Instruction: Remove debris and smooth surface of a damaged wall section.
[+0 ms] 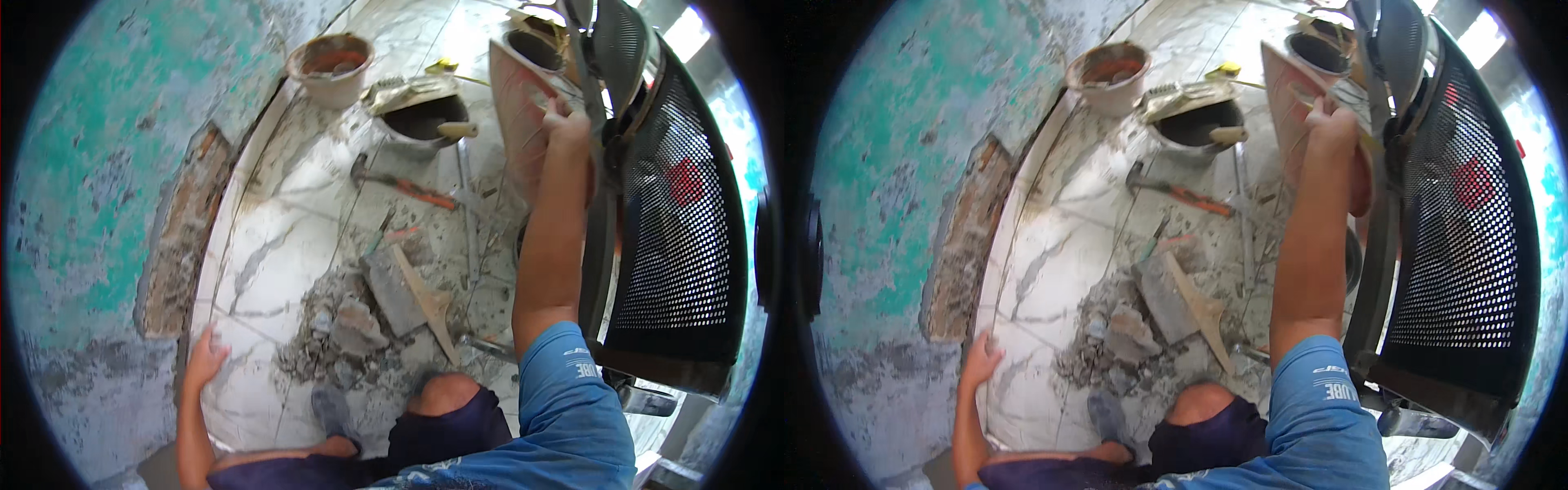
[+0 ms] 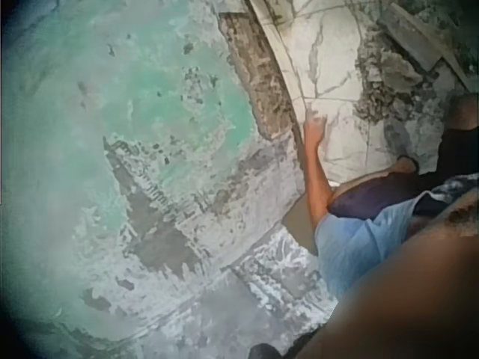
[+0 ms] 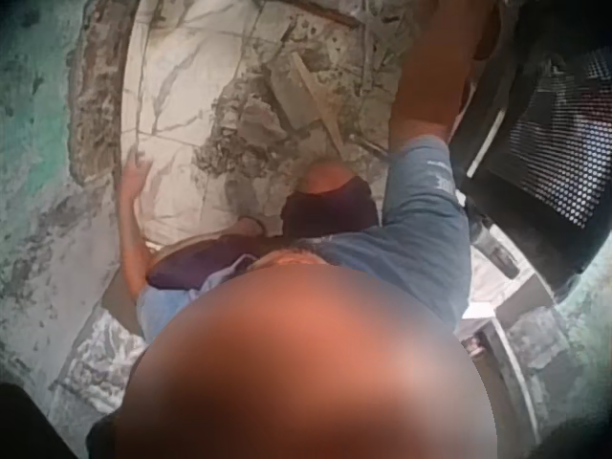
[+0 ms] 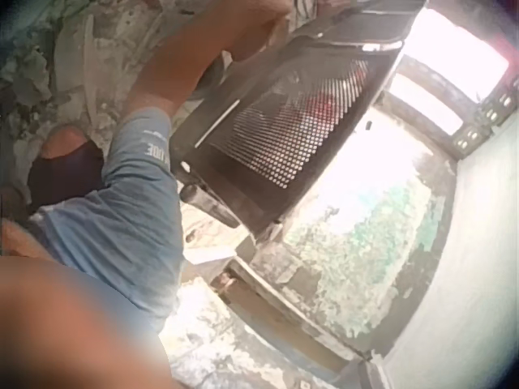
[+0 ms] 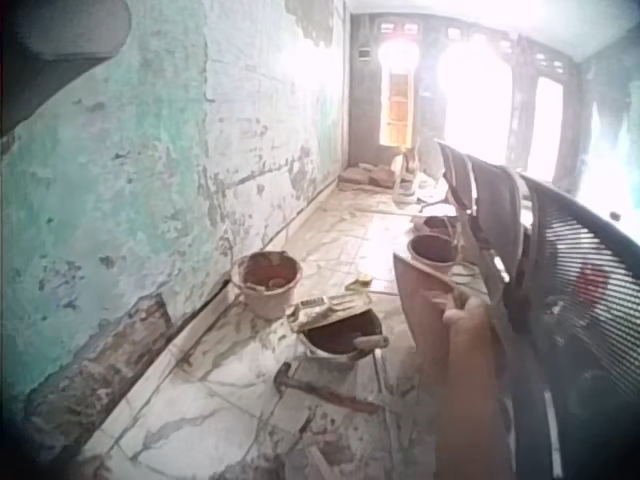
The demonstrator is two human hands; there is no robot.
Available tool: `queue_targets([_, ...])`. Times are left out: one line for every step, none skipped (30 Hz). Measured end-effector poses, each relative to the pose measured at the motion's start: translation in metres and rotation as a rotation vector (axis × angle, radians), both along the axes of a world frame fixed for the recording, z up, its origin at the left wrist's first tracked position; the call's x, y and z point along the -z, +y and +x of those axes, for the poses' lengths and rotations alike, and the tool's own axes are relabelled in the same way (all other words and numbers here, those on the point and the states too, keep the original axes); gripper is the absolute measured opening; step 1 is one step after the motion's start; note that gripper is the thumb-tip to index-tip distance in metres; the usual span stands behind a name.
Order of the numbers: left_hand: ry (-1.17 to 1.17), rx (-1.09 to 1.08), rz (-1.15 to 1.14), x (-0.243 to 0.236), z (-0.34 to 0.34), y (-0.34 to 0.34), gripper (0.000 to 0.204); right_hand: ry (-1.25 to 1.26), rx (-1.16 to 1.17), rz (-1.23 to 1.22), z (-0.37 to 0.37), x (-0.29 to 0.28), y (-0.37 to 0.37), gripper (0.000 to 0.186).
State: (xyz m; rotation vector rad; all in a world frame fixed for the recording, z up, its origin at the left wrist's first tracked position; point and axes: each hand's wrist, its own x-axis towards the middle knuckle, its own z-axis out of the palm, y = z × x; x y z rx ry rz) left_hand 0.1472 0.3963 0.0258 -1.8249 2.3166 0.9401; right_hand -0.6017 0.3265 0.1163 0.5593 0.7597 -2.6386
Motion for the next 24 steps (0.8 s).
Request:
queue_targets([0.024,-0.071,0.038,-0.016,-0.019,-0.01,0.065,-0.021,-0.027,-0.041,0.01,-0.014,-0.001,0.035])
queue_targets([0.112,-0.032,-0.004,-0.032,-0.042,-0.021,0.061,-0.037,-0.052,-0.074,0.023,-0.026,0.001,0.034])
queue_targets([0.178,0.027,-0.047,-0.051,-0.067,-0.03,0.058,-0.014,-0.101,-0.131,0.04,-0.037,0.004,0.033])
queue_targets([0.262,0.034,-0.035,-0.07,-0.095,-0.037,0.054,-0.058,-0.083,-0.097,0.061,-0.046,0.009,0.033])
queue_targets([0.345,0.042,-0.023,-0.089,-0.123,-0.042,0.049,0.094,-0.209,0.016,0.084,-0.053,0.014,0.03])
queue_targets([0.474,-0.008,0.086,-0.108,-0.152,-0.047,0.05,0.195,-0.256,0.092,0.109,-0.059,0.017,0.028])
queue_targets([0.635,-0.039,0.18,-0.125,-0.18,-0.049,0.051,0.192,-0.288,0.028,0.136,-0.065,0.021,0.026])
queue_targets([0.807,-0.09,0.291,-0.141,-0.207,-0.048,0.058,0.184,-0.252,-0.084,0.164,-0.069,0.023,0.025])
queue_targets([0.897,-0.102,0.354,-0.153,-0.234,-0.05,0.068,0.185,-0.225,-0.112,0.193,-0.073,0.027,0.023])
queue_targets([0.973,-0.189,0.379,-0.162,-0.26,-0.049,0.077,0.257,-0.224,-0.127,0.22,-0.075,0.031,0.022])
queue_targets([1.076,-0.213,0.37,-0.168,-0.285,-0.05,0.087,0.338,-0.231,-0.102,0.246,-0.078,0.038,0.021])
queue_targets([1.134,-0.344,0.452,-0.175,-0.309,-0.054,0.094,0.413,-0.272,-0.066,0.269,-0.079,0.048,0.02])
queue_targets([1.199,-0.429,0.516,-0.18,-0.324,-0.056,0.102,0.475,-0.281,-0.056,0.29,-0.08,0.058,0.017])
queue_targets([1.19,-0.438,0.514,-0.185,-0.331,-0.055,0.102,0.62,-0.312,-0.107,0.31,-0.079,0.07,0.015])
queue_targets([1.298,-0.372,0.587,-0.188,-0.336,-0.054,0.104,0.617,-0.35,-0.073,0.327,-0.077,0.081,0.016])
queue_targets([1.403,-0.305,0.664,-0.189,-0.338,-0.052,0.106,0.725,-0.36,-0.118,0.343,-0.073,0.092,0.017])
queue_targets([1.477,-0.341,0.617,-0.191,-0.333,-0.05,0.094,0.727,-0.423,-0.068,0.357,-0.067,0.1,0.014])
queue_targets([1.595,-0.482,0.529,-0.189,-0.328,-0.049,0.079,0.753,-0.496,-0.01,0.369,-0.06,0.106,0.011])
queue_targets([1.563,-0.349,0.511,-0.189,-0.314,-0.049,0.075,0.997,-0.481,-0.039,0.379,-0.052,0.109,0.01])
queue_targets([1.525,-0.212,0.491,-0.189,-0.297,-0.048,0.072,1.288,-0.424,-0.077,0.387,-0.044,0.11,0.012])
queue_targets([1.392,-0.222,0.605,-0.185,-0.284,-0.048,0.059,1.485,-0.509,-0.099,0.392,-0.037,0.108,0.015])
queue_targets([1.451,-0.304,0.51,-0.161,-0.292,-0.048,0.051,1.748,-0.458,-0.215,0.395,-0.03,0.106,0.017])
queue_targets([1.194,-0.391,0.609,-0.142,-0.295,-0.055,0.054,1.81,-0.475,-0.129,0.396,-0.023,0.105,0.02])
queue_targets([0.998,-0.469,0.572,-0.121,-0.298,-0.063,0.057,1.857,-0.479,-0.03,0.396,-0.015,0.104,0.024])
